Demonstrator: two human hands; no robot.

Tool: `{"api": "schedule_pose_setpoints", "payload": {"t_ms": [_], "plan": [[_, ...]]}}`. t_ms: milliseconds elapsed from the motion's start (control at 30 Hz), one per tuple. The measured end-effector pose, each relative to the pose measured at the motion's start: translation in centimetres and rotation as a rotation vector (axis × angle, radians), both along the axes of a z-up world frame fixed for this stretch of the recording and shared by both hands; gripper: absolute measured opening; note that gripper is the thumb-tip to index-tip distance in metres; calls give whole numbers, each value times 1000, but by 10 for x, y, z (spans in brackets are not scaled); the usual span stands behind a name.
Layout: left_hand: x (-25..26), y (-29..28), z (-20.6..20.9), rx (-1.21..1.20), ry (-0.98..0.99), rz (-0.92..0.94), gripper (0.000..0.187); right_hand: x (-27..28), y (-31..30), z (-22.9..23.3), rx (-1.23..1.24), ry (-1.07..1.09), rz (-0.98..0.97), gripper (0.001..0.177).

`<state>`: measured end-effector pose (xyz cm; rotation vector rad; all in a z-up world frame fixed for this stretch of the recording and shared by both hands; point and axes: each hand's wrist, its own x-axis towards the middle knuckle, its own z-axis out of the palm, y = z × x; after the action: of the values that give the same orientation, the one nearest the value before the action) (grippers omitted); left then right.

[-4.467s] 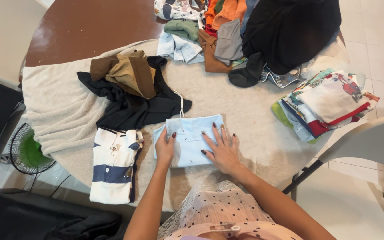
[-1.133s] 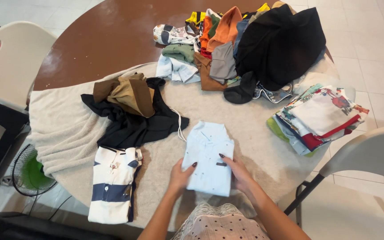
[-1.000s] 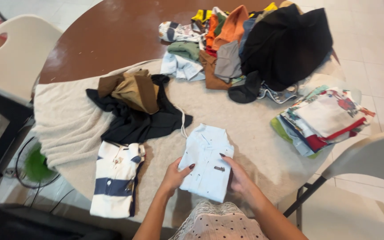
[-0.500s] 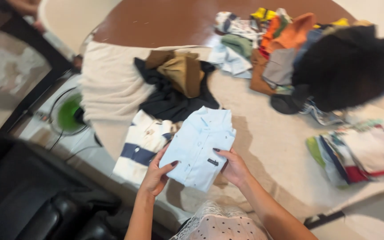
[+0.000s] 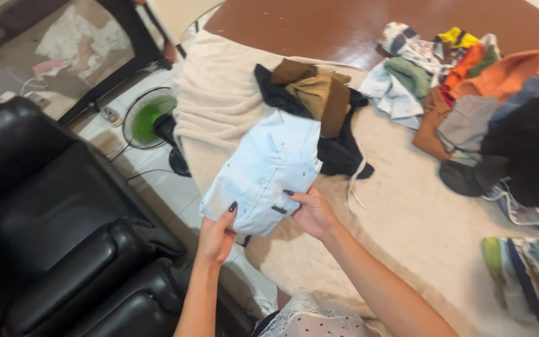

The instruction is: Folding various items of clothing on a table.

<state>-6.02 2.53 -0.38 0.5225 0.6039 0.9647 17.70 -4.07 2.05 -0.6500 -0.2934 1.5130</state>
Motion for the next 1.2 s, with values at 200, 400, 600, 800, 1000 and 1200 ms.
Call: {"api": "schedule_pose_setpoints", "payload": {"t_ms": [200,400,600,800,1000,1200], "plan": [[-17,12,-72,-107,240,170,49,-26,25,-66,-251,-243,72,56],[-24,19,-96,-32,391,296,52,-33,23,-55,-494,-374,201,45],[-34,20,-96,37,608,418,60,-48,21,-63,-355,-415,212,43],[-19,-2,-29,422,1229,501,84,-40,21,-64,-456,-475,154,51],[-6,-8,-17,372,1229,466,80,-26,41,-36,-249,-555,90,56],[12,-20,1,734,1592,394,77,-21,19,-76,-504,-657,161,58]]}}
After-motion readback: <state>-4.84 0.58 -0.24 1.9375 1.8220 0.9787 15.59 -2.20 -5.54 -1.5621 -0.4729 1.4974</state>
